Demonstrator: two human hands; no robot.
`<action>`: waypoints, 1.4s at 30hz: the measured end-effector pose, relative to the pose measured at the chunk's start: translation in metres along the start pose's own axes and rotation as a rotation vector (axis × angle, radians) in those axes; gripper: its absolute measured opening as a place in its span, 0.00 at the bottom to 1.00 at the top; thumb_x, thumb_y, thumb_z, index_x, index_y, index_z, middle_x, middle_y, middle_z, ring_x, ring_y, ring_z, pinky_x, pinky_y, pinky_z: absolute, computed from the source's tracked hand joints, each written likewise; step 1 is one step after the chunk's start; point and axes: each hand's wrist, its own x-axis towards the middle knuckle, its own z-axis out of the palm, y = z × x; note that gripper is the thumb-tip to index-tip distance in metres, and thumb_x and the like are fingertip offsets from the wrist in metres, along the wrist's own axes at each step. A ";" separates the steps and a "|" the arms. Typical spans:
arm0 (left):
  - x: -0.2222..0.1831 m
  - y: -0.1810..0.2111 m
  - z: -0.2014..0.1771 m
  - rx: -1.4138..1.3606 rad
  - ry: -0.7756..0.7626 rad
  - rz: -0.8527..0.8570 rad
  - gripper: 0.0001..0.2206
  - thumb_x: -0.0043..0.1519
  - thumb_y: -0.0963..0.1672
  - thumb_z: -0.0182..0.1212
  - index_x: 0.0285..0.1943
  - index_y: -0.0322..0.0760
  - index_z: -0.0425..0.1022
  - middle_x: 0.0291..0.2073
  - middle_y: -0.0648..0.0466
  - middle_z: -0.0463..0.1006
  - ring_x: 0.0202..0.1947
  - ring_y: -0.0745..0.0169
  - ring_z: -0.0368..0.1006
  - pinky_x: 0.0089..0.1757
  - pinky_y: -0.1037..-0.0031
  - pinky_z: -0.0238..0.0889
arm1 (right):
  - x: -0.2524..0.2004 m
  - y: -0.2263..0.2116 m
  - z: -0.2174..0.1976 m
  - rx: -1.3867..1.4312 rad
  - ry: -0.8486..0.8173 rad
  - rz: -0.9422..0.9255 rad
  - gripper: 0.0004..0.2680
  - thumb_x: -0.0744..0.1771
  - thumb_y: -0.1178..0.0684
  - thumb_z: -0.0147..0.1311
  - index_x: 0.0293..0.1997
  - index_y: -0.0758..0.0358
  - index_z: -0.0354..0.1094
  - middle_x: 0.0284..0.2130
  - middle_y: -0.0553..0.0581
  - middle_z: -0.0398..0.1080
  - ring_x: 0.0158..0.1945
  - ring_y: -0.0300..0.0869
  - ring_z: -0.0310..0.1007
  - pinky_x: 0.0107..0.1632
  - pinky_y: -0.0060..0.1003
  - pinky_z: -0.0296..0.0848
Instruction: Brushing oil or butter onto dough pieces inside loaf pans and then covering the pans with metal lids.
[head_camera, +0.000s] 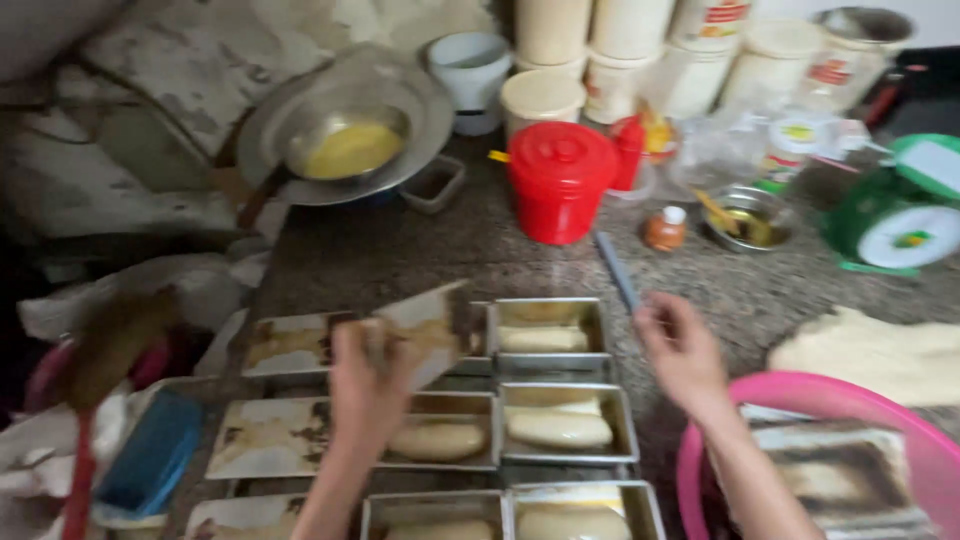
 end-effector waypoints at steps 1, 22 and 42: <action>0.012 -0.007 -0.030 0.010 0.014 -0.007 0.15 0.64 0.48 0.71 0.53 0.44 0.69 0.40 0.52 0.80 0.38 0.54 0.74 0.42 0.55 0.67 | 0.004 -0.026 0.035 0.008 -0.016 -0.005 0.13 0.72 0.45 0.61 0.66 0.48 0.77 0.49 0.51 0.83 0.50 0.39 0.81 0.57 0.36 0.76; 0.136 -0.079 -0.134 -0.232 -0.270 -0.625 0.46 0.64 0.48 0.78 0.86 0.23 0.53 0.79 0.24 0.61 0.80 0.19 0.58 0.74 0.29 0.57 | 0.021 -0.185 0.266 -1.061 -1.087 -0.506 0.43 0.56 0.31 0.67 0.77 0.66 0.59 0.72 0.66 0.62 0.76 0.66 0.64 0.78 0.70 0.63; 0.141 -0.028 0.029 0.809 -0.843 -0.228 0.50 0.71 0.69 0.43 0.80 0.20 0.64 0.67 0.33 0.80 0.65 0.35 0.81 0.55 0.49 0.80 | 0.081 -0.154 0.204 -0.572 -1.089 -0.112 0.39 0.70 0.17 0.43 0.69 0.71 0.75 0.56 0.79 0.81 0.68 0.75 0.75 0.76 0.72 0.67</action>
